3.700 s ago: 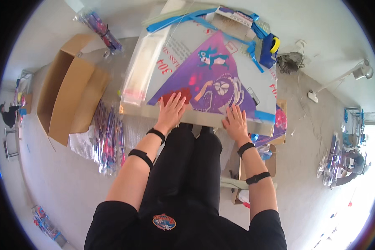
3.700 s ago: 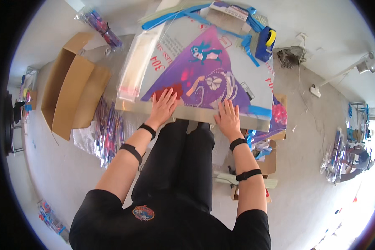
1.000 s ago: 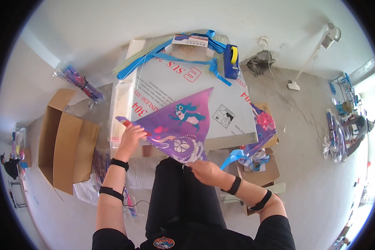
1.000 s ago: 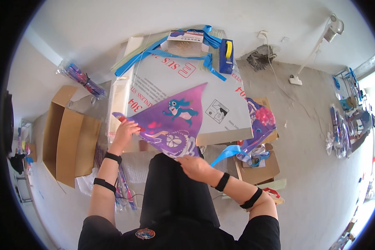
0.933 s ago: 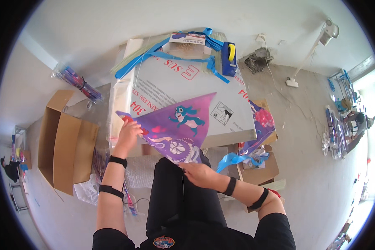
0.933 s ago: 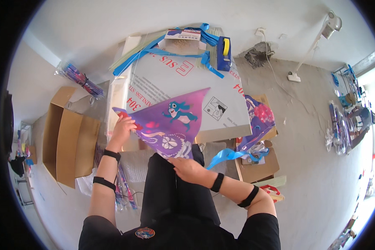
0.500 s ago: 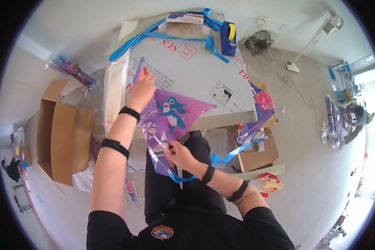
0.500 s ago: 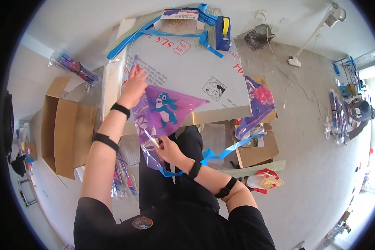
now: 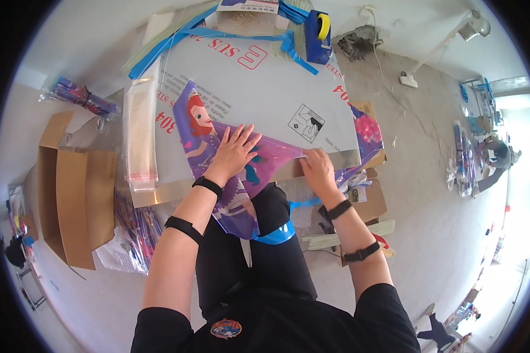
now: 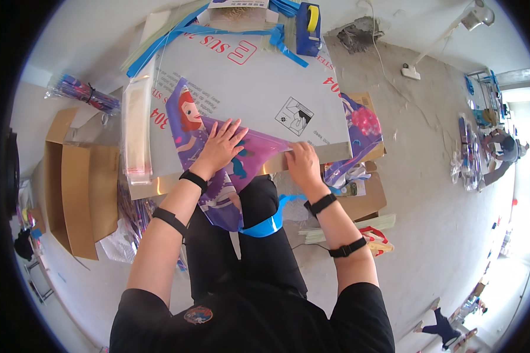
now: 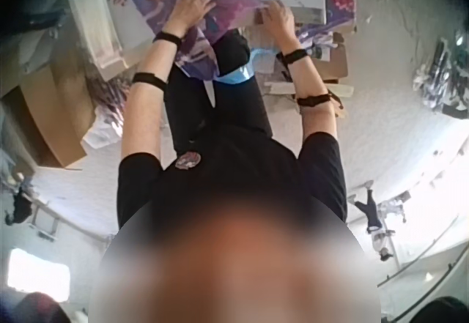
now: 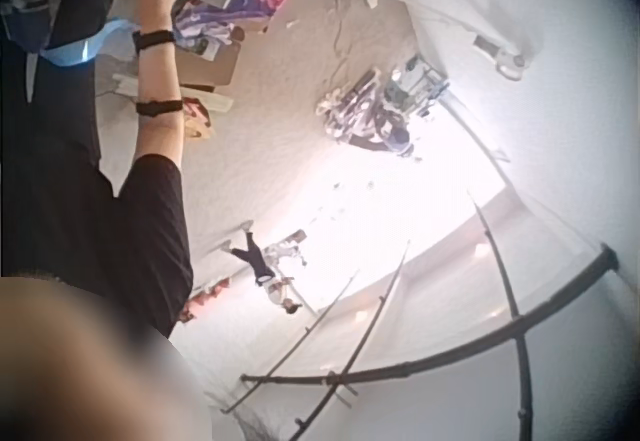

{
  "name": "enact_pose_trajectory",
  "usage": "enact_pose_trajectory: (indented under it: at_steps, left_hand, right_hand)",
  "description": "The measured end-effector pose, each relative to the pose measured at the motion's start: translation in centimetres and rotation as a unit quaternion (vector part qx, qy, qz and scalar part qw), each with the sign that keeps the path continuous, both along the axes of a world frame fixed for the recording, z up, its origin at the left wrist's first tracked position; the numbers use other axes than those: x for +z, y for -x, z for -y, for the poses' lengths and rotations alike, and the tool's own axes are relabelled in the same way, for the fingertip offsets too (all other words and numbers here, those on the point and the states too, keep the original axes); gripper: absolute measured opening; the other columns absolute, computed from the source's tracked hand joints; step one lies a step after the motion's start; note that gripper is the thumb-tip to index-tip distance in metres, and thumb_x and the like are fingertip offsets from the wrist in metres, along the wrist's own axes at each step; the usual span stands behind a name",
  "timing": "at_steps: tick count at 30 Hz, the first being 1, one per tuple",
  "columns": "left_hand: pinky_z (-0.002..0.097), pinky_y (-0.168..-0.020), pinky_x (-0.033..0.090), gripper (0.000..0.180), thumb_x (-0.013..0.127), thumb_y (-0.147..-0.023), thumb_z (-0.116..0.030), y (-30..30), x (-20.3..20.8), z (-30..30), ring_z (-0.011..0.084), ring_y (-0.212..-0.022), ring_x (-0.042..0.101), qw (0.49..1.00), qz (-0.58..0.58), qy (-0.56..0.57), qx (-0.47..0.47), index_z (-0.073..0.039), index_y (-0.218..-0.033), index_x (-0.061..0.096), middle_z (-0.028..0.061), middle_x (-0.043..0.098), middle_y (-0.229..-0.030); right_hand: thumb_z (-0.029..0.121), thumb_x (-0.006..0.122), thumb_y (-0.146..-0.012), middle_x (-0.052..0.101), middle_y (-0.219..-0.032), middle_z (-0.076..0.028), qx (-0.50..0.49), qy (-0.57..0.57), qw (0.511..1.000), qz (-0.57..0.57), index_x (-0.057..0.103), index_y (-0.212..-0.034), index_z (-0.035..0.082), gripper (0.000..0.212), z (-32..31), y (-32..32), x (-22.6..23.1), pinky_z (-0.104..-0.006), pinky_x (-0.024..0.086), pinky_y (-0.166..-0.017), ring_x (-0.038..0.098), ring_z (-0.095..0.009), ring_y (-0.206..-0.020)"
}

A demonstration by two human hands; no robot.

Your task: Assembling a kite by attaching ribbons and preparing it for packaging into a plastic sleeve.

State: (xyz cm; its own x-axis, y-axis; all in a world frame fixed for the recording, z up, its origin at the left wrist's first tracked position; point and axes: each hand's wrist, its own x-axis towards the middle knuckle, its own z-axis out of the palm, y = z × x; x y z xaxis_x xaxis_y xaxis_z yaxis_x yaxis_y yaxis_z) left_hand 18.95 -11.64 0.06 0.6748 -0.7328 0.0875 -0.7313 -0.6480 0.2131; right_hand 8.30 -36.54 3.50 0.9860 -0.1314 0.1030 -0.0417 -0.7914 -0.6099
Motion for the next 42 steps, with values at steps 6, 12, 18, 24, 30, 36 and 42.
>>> enact_pose_trajectory:
  at_steps: [6,12,18,24,30,36,42]
  left_hand:
    - [0.0514,-0.110,0.024,0.057,0.058,-0.088,-0.034,0.0,-0.8,0.1,0.0266,-0.136,0.030,1.000,0.004,0.010,0.012,-0.022,-0.140,0.040,0.0058,0.034,-0.147]
    - [0.0513,-0.109,0.024,0.057,0.059,-0.087,-0.033,-0.3,0.0,0.8,0.0274,-0.135,0.032,1.000,0.017,0.023,0.009,-0.019,-0.139,0.040,0.0069,0.035,-0.146]
    - [0.0508,-0.110,0.022,0.055,0.053,-0.090,-0.037,0.1,0.0,-0.1,0.0264,-0.136,0.030,0.999,0.020,-0.027,0.014,-0.018,-0.140,0.039,0.0073,0.034,-0.146]
    - [0.0510,-0.111,0.021,0.053,0.049,-0.093,-0.039,0.3,-0.4,-0.4,0.0257,-0.137,0.028,1.000,0.007,-0.008,0.018,-0.021,-0.141,0.038,0.0061,0.033,-0.147]
    - [0.0527,-0.110,0.022,0.053,0.051,-0.091,-0.035,0.0,0.3,0.1,0.0270,-0.137,0.029,1.000,-0.017,0.000,0.018,-0.021,-0.141,0.038,0.0066,0.032,-0.148]
    - [0.0526,-0.110,0.023,0.053,0.051,-0.091,-0.034,0.1,-0.1,0.3,0.0265,-0.136,0.030,1.000,-0.016,0.009,0.019,-0.021,-0.140,0.039,0.0063,0.032,-0.148]
    - [0.0526,-0.110,0.023,0.052,0.050,-0.091,-0.036,0.1,0.0,0.5,0.0259,-0.136,0.030,1.000,-0.004,0.007,0.019,-0.021,-0.139,0.040,0.0062,0.032,-0.148]
  right_hand:
    - [0.014,0.069,-0.074,0.059,-0.089,-0.012,-0.023,0.055,0.998,-0.006,0.062,-0.092,0.005,0.022,1.1,-2.6,-1.5,-0.0414,0.046,-0.081,0.056,-0.033,-0.092]
    - [0.017,0.071,-0.071,0.057,-0.083,-0.010,-0.006,0.053,0.999,-0.010,0.062,-0.085,0.007,0.019,2.7,-3.1,-2.8,-0.0410,0.046,-0.078,0.056,-0.031,-0.087]
    - [0.013,0.068,-0.074,0.059,-0.081,-0.010,-0.020,-0.034,0.997,-0.066,0.063,-0.085,0.006,0.014,3.0,-4.2,-2.5,-0.0373,0.048,-0.072,0.059,-0.027,-0.078]
    - [0.012,0.064,-0.080,0.063,-0.083,-0.011,-0.061,-0.085,0.994,-0.025,0.062,-0.086,0.004,0.010,5.0,-12.0,-1.4,-0.0352,0.049,-0.068,0.061,-0.026,-0.073]
    - [0.011,0.061,-0.083,0.062,-0.109,-0.016,-0.029,0.023,0.997,0.068,0.055,-0.112,0.003,0.031,6.3,-23.6,-1.3,-0.0402,0.049,-0.081,0.061,-0.033,-0.094]
    - [0.010,0.062,-0.082,0.060,-0.115,-0.016,-0.060,0.030,0.997,0.051,0.047,-0.124,0.004,0.045,5.1,-29.8,-2.4,-0.0426,0.046,-0.090,0.057,-0.036,-0.107]
    - [0.014,0.068,-0.078,0.065,-0.099,-0.015,-0.092,-0.006,0.993,-0.070,0.051,-0.114,0.004,0.040,5.0,-30.6,-2.9,-0.0425,0.048,-0.083,0.060,-0.035,-0.098]
